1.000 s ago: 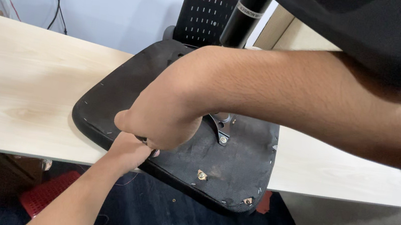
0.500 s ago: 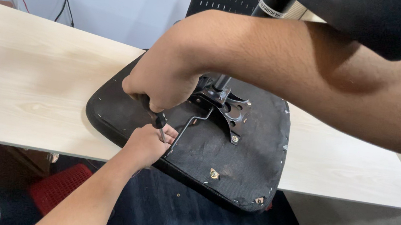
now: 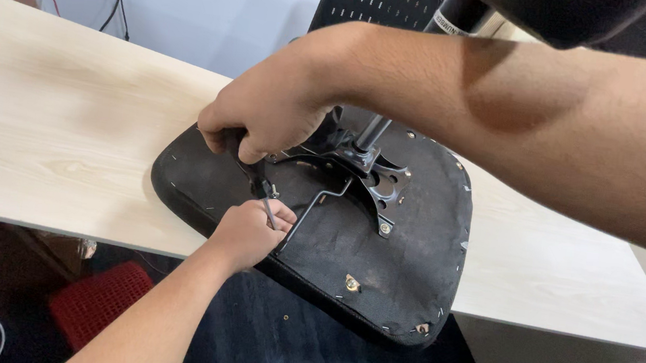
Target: The person uses a screwdriver to remove screws from the underside of an office chair seat. They systematically loosen and remove multiple screws from the central mounting plate, placing the removed screws on the seat surface.
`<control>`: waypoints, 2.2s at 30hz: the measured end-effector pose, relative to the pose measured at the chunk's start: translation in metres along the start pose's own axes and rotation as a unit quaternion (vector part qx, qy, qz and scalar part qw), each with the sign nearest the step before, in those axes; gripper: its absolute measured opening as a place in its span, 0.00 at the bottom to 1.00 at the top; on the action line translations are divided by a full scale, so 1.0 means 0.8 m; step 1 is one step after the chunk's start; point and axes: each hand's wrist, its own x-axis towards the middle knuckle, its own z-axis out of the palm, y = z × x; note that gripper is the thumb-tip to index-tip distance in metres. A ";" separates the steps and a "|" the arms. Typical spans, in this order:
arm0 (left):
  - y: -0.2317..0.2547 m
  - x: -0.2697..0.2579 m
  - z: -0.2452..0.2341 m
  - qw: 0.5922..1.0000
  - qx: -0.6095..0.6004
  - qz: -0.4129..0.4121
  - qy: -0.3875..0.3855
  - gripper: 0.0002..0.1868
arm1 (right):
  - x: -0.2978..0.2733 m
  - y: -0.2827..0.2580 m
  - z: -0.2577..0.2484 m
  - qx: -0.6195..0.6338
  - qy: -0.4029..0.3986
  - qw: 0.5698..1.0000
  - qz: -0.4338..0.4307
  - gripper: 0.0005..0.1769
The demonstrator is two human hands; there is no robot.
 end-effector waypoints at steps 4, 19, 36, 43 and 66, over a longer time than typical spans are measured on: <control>0.005 0.007 0.004 0.999 0.014 -0.037 0.009 0.16 | 0.001 0.026 0.028 0.067 0.107 0.990 -0.068 0.20; 0.032 0.019 0.008 0.987 0.090 -0.121 0.047 0.12 | -0.020 0.062 0.115 0.155 0.314 0.936 -0.040 0.19; 0.026 0.019 -0.008 0.985 -0.083 -0.150 -0.023 0.24 | 0.017 0.053 0.143 0.230 0.400 0.884 0.078 0.19; 0.024 0.017 -0.003 0.985 -0.099 -0.142 -0.002 0.24 | 0.026 0.064 0.147 0.324 0.460 0.809 -0.171 0.25; 0.040 0.013 0.001 0.983 -0.055 -0.177 0.014 0.22 | 0.028 0.042 0.175 0.384 0.478 0.787 0.068 0.26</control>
